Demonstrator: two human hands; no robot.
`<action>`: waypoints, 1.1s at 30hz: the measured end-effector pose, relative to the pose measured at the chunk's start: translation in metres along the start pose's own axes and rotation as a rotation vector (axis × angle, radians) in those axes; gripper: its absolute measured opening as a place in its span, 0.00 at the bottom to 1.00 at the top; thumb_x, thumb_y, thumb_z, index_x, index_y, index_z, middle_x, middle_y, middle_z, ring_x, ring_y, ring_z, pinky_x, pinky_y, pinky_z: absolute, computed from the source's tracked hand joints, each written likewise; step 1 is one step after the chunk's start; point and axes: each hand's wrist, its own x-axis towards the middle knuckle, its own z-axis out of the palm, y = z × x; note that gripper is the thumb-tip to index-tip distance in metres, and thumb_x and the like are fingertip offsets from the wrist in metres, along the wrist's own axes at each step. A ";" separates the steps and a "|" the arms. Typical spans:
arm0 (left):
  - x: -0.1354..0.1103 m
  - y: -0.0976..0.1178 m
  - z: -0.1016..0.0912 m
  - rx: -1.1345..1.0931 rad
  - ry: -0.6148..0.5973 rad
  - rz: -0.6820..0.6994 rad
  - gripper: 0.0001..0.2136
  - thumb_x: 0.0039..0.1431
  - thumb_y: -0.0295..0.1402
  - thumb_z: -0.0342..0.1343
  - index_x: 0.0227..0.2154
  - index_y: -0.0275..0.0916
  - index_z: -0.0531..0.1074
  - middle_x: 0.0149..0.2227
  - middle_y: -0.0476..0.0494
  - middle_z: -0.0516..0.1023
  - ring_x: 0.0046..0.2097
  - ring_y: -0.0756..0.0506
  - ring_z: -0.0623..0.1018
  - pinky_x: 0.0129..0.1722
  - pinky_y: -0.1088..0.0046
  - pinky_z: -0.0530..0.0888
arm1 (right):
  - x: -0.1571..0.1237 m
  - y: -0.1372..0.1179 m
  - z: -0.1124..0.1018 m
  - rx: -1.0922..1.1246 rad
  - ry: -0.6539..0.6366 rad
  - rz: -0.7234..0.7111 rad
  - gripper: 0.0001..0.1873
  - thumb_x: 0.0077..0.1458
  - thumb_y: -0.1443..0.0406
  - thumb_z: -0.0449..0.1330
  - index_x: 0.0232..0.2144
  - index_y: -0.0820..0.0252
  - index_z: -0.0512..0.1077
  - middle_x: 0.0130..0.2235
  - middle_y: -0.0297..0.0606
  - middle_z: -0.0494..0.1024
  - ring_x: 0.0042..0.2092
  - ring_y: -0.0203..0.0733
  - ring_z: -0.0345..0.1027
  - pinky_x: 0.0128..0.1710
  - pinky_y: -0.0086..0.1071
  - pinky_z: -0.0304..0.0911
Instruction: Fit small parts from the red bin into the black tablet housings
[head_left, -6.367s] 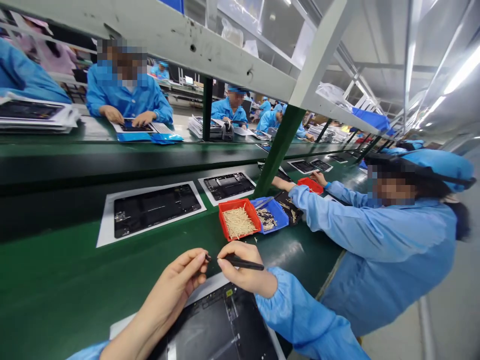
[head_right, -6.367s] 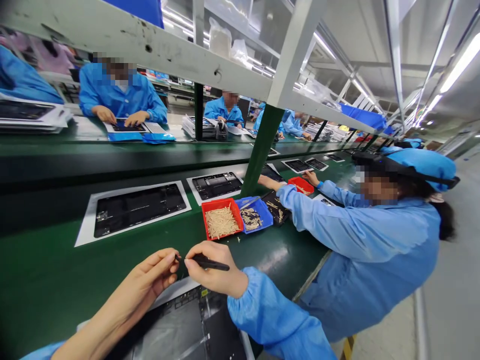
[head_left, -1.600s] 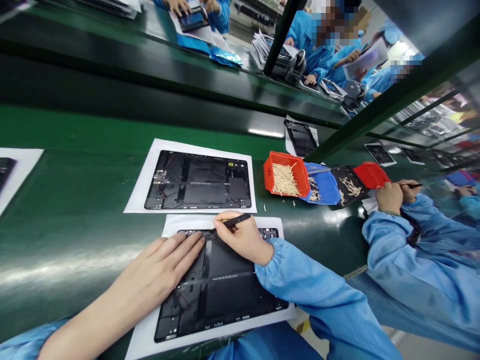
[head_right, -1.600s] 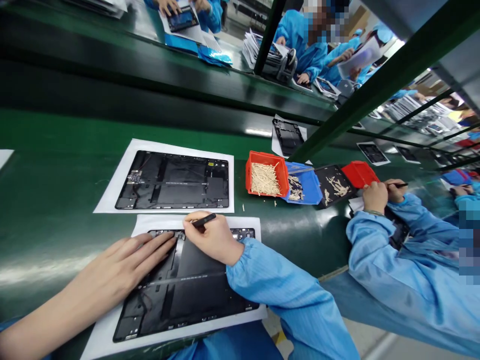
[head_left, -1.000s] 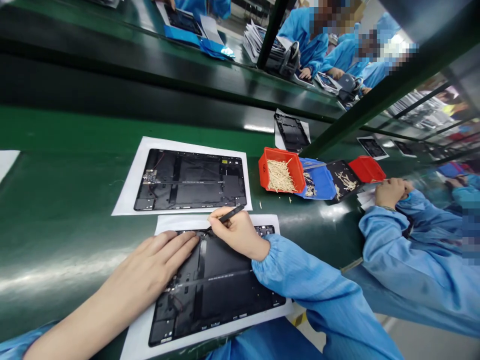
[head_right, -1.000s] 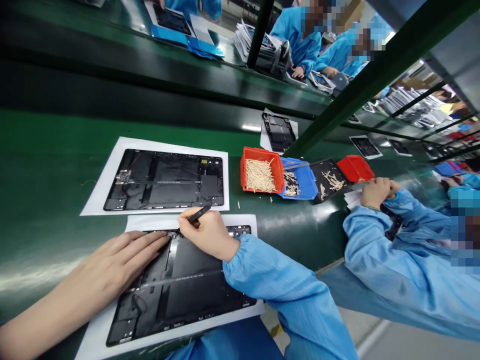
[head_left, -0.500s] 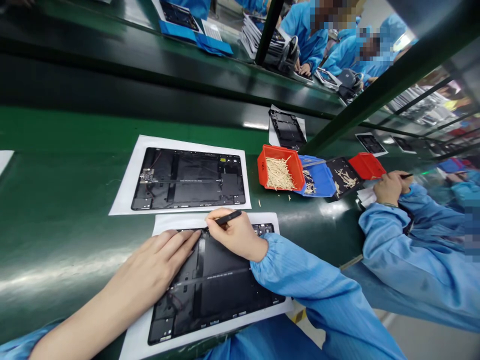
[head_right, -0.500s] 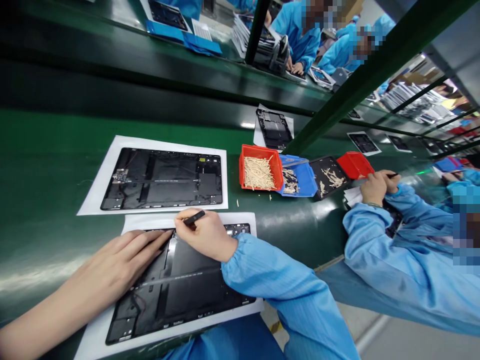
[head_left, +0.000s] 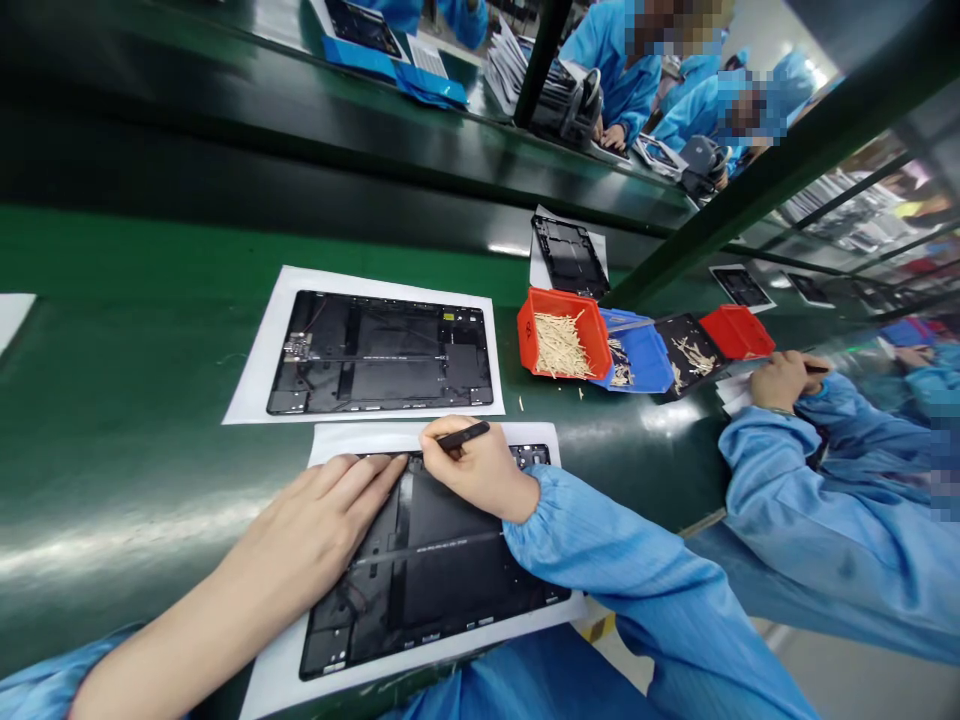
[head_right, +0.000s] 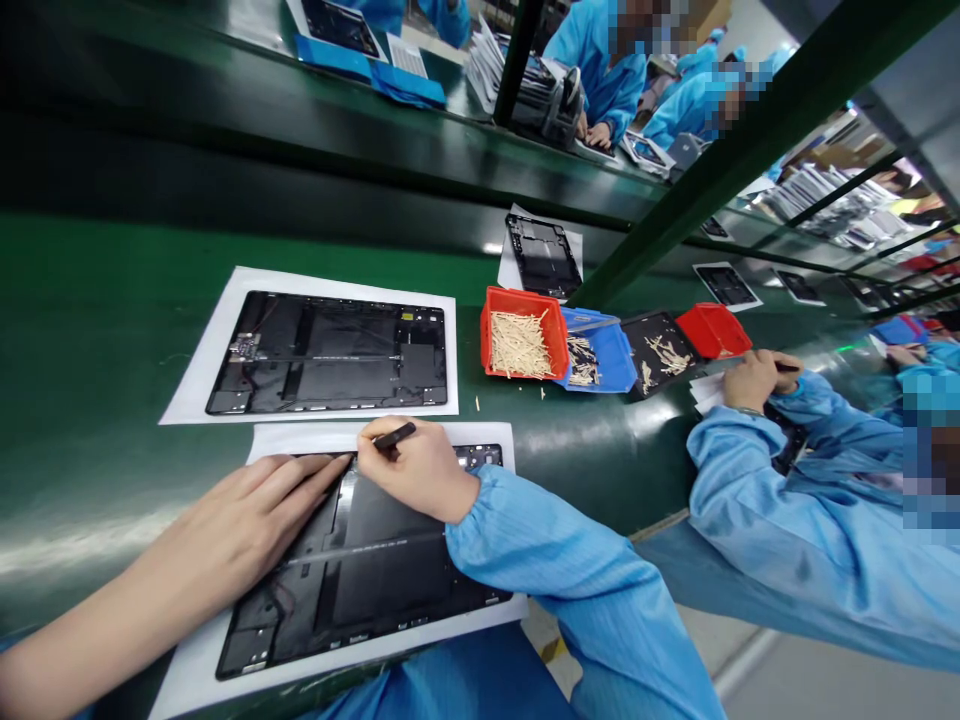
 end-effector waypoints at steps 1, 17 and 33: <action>0.000 0.000 0.000 0.003 0.000 0.002 0.26 0.65 0.24 0.48 0.66 0.30 0.58 0.52 0.35 0.75 0.48 0.37 0.71 0.47 0.59 0.69 | 0.000 0.001 0.000 0.009 -0.008 0.005 0.07 0.58 0.66 0.58 0.31 0.58 0.76 0.32 0.34 0.81 0.32 0.38 0.75 0.35 0.28 0.69; 0.003 0.007 0.003 0.085 0.037 0.003 0.23 0.66 0.25 0.47 0.63 0.27 0.62 0.48 0.33 0.76 0.45 0.38 0.71 0.43 0.59 0.69 | -0.001 0.001 -0.005 -0.051 -0.042 -0.154 0.09 0.63 0.67 0.57 0.33 0.58 0.77 0.35 0.38 0.82 0.37 0.39 0.76 0.40 0.30 0.71; 0.010 0.004 -0.002 0.067 0.021 0.025 0.23 0.66 0.27 0.50 0.63 0.31 0.63 0.48 0.34 0.76 0.44 0.37 0.71 0.41 0.59 0.69 | -0.005 0.004 -0.010 -0.044 0.055 -0.038 0.11 0.59 0.63 0.59 0.26 0.58 0.76 0.27 0.35 0.79 0.29 0.37 0.73 0.32 0.28 0.67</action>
